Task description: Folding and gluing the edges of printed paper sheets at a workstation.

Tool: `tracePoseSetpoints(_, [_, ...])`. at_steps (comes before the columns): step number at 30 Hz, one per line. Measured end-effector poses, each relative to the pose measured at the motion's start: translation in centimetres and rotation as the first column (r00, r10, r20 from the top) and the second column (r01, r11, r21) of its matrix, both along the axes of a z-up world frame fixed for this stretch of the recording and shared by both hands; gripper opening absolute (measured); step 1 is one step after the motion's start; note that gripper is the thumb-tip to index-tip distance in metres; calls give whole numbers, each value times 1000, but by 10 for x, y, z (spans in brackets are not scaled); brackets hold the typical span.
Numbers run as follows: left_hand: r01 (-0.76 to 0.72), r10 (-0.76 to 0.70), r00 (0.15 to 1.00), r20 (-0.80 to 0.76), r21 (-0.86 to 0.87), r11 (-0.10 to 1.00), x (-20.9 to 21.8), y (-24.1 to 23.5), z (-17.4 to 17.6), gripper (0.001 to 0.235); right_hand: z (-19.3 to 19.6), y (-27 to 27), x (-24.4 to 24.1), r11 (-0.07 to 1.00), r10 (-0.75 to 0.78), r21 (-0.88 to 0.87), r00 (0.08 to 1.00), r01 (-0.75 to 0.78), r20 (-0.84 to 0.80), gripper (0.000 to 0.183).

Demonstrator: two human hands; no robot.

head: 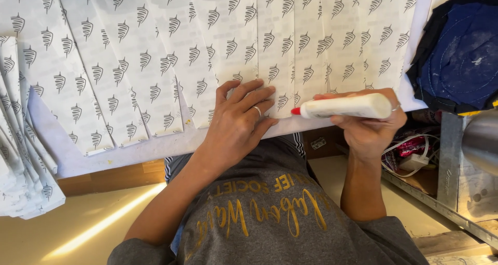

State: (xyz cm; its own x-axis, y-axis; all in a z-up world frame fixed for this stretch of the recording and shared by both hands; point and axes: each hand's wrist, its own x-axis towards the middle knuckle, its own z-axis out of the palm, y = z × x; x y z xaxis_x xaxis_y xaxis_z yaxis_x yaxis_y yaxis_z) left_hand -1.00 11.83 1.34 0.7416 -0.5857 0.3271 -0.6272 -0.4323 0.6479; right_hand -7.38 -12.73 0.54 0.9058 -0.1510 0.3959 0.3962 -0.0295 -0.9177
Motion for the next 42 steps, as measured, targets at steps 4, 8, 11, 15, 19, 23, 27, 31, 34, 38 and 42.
tracePoseSetpoints(4, [-42, 43, 998, 42, -14, 999, -2, -4, -6, 16, -3, -6, -7, 998, -52, -29, 998, 53, 36, 36])
tracePoseSetpoints(8, [-73, 74, 996, 56, -22, 997, -3, -8, -8, 13, -1, 10, -3, 1000, -28, 15, 999, 28, 21, 38])
tracePoseSetpoints(11, [-94, 96, 994, 59, -29, 995, -4, -9, -5, 8, -2, 25, 3, 1000, 4, 17, 1000, -4, 5, 36])
tracePoseSetpoints(15, [-90, 91, 995, 32, -20, 996, -5, -9, 2, 11, -4, 36, 7, 997, 33, 72, 999, -32, -15, 37])
tracePoseSetpoints(19, [-101, 101, 995, 16, -20, 995, -7, -9, 5, 13, -12, 7, 0, 998, 24, 52, 1000, -25, 5, 35])
tracePoseSetpoints(23, [-94, 94, 995, 24, -25, 995, -6, -5, -3, 14, -36, -21, -14, 994, -105, 16, 993, 105, 57, 49])
tracePoseSetpoints(27, [-33, 57, 987, 153, -156, 987, 1, 15, -1, 15, -11, -2, -12, 965, -211, 146, 976, 216, -50, 48])
tracePoseSetpoints(31, [-103, 109, 981, 160, -45, 994, 1, 40, 1, 8, -12, 16, -2, 982, -65, 177, 997, 59, 30, 42])
tracePoseSetpoints(34, [-125, 125, 987, 100, -4, 992, -2, 41, 1, 7, 4, 35, 12, 992, 44, 122, 999, -44, 10, 37])
tracePoseSetpoints(38, [-77, 78, 997, -17, 54, 996, -2, 46, 13, 24, 10, 54, 15, 994, 76, 82, 997, -74, -19, 37])
tracePoseSetpoints(42, [-47, 50, 997, -65, 41, 998, 0, 51, 13, 32, 9, 69, 19, 991, 116, 66, 992, -112, -51, 39])
